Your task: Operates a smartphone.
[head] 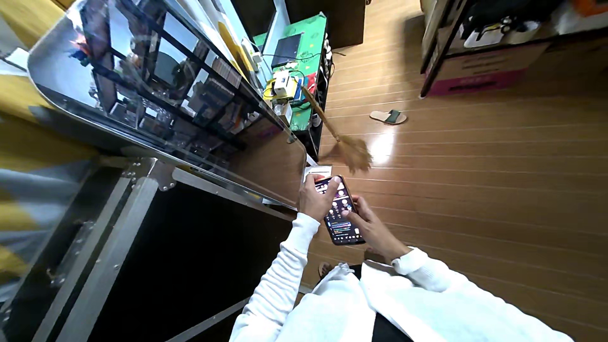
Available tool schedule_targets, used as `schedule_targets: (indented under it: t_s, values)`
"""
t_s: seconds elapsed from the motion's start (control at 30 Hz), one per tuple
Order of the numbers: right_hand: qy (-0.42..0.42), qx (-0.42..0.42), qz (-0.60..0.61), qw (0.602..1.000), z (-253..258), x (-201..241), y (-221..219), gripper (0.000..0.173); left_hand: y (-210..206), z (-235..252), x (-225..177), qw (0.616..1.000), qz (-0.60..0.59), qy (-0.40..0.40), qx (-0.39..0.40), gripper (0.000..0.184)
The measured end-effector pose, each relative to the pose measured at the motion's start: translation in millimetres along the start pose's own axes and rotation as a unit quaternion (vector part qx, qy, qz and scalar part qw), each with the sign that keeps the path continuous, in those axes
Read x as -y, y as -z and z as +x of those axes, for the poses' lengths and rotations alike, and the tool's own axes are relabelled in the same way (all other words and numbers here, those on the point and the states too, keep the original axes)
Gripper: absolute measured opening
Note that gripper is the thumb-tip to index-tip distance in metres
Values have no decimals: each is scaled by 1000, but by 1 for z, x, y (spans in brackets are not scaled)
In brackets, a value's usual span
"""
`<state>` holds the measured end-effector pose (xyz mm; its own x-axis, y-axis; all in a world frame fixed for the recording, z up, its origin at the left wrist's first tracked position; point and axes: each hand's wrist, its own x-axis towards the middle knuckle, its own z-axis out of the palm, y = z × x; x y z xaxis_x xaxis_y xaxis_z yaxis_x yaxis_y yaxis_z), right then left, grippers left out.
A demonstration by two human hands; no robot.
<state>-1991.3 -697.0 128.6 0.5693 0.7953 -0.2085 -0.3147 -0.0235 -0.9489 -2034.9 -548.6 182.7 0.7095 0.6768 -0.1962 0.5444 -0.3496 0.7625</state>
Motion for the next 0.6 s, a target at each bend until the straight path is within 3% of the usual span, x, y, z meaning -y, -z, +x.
schedule_targets:
  t_s: [0.13,0.23,0.6]
  values:
    - [-10,-7,42,999,-1,0,-2,43,-4,1,20,993,-90,-78,-19,38]
    - [-24,-3,71,997,-2,0,-3,42,-6,2,33,979,-157,-127,-23,44]
    - [-55,1,94,994,-2,-1,-10,39,0,-2,44,976,-178,-126,-20,46]
